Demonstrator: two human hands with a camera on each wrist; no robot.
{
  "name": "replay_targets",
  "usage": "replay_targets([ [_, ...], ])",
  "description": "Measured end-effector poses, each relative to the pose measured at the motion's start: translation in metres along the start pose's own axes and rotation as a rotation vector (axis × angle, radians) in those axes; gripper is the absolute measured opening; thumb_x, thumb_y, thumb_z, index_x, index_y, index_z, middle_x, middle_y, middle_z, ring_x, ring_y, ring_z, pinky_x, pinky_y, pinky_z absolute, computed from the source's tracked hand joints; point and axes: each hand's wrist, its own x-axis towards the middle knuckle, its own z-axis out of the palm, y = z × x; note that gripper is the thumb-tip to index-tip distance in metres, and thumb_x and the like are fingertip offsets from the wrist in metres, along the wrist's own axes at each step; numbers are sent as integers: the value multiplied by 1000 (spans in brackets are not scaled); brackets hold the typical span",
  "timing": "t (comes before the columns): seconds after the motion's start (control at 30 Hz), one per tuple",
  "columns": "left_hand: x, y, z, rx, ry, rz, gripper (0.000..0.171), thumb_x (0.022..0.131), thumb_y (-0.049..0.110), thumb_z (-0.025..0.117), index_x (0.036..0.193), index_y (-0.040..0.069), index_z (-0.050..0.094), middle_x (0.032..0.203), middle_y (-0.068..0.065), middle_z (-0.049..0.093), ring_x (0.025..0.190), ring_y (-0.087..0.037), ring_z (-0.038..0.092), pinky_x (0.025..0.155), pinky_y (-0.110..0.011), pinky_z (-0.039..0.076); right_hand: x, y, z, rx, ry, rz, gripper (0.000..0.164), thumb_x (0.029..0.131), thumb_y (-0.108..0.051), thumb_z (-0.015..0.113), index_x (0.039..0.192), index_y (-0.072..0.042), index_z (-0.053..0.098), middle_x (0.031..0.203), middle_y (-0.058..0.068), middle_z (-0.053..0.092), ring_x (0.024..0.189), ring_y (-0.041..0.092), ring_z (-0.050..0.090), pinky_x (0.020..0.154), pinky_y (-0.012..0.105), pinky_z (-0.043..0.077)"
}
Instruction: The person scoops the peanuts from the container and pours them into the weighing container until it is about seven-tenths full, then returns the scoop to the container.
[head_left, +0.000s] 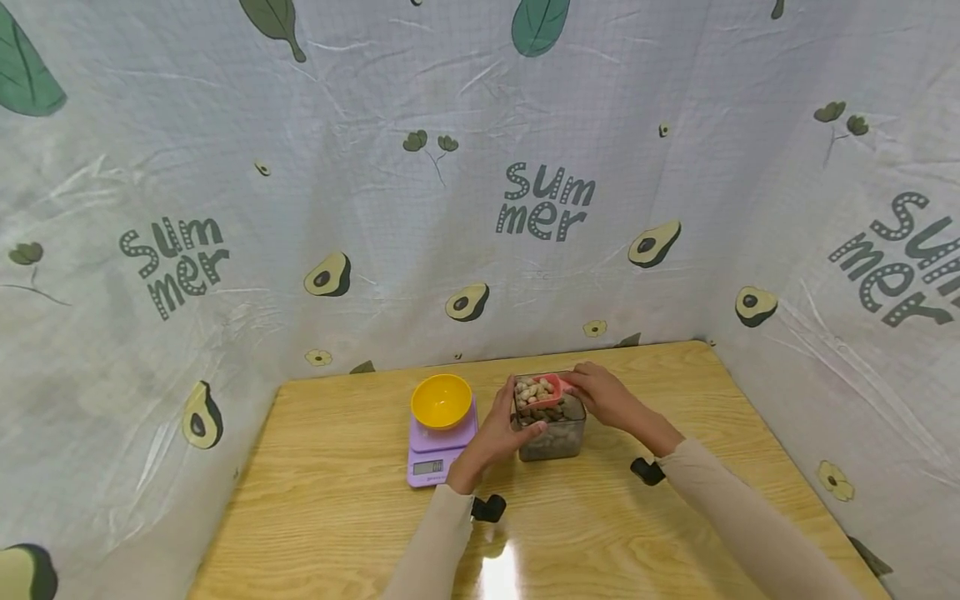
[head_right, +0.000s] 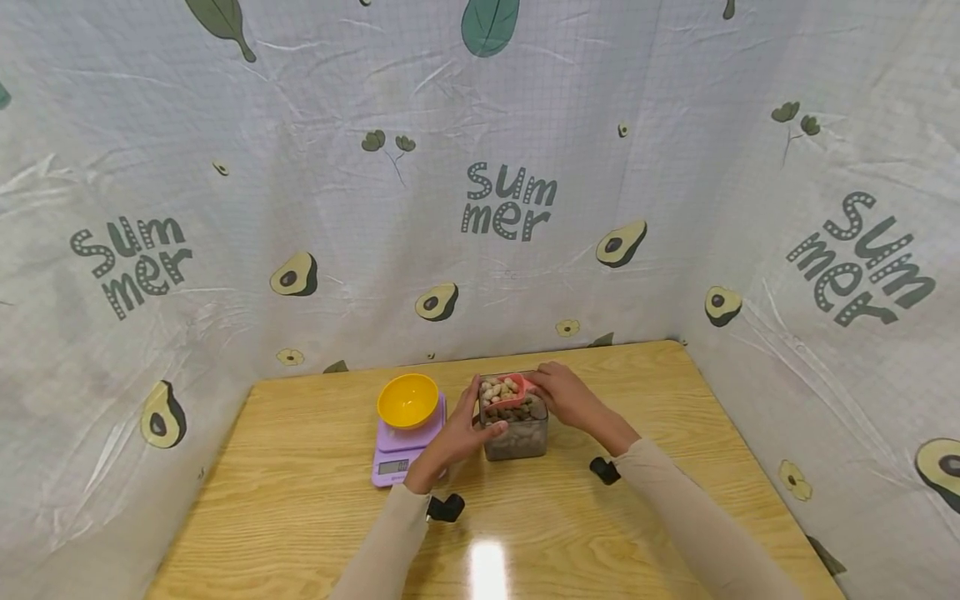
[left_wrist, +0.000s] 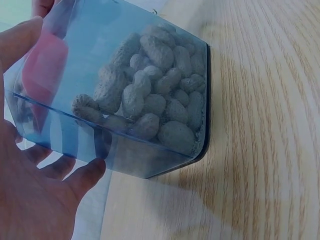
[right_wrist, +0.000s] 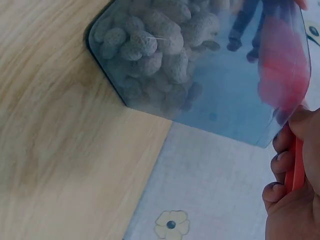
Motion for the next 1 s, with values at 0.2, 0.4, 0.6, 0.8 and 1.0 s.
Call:
replay_targets([
  [0.2, 0, 2, -1, 25, 7, -24, 110, 81, 67, 66, 159, 32, -3, 167, -10, 6, 149, -38, 24, 117, -57, 29, -11, 5, -4, 44, 47, 41, 27, 95, -10, 61, 120, -4, 68, 89, 4, 62, 78, 17, 52, 68, 35, 45],
  [0.4, -2, 6, -6, 43, 49, -7, 115, 77, 72, 65, 160, 27, -2, 167, -12, 4, 150, -39, 21, 118, -58, 26, -13, 7, -13, 56, 83, 47, 23, 94, -8, 61, 115, -2, 68, 87, 4, 62, 78, 18, 52, 68, 36, 44],
  [0.6, -7, 17, -19, 76, 105, 53, 111, 82, 68, 63, 160, 25, -2, 167, -12, 3, 146, -41, 30, 116, -56, 32, -2, 4, -28, 49, 107, 16, 22, 94, -7, 61, 115, -1, 67, 88, 7, 63, 78, 20, 54, 68, 37, 44],
  [0.8, -18, 27, -43, 61, 187, 80, 101, 88, 49, 69, 160, 28, 2, 167, -11, 8, 146, -41, 31, 116, -58, 31, 14, -6, -40, 72, 91, 21, 24, 97, -10, 58, 118, -3, 66, 95, 8, 64, 84, 22, 57, 73, 40, 47],
  [1.0, -28, 19, -69, 60, 302, 110, 94, 90, 44, 68, 159, 32, 5, 166, -9, 12, 147, -40, 29, 117, -59, 29, 30, -16, -43, 117, 79, 79, 26, 99, -14, 56, 120, -3, 66, 94, 7, 64, 81, 20, 54, 71, 37, 43],
])
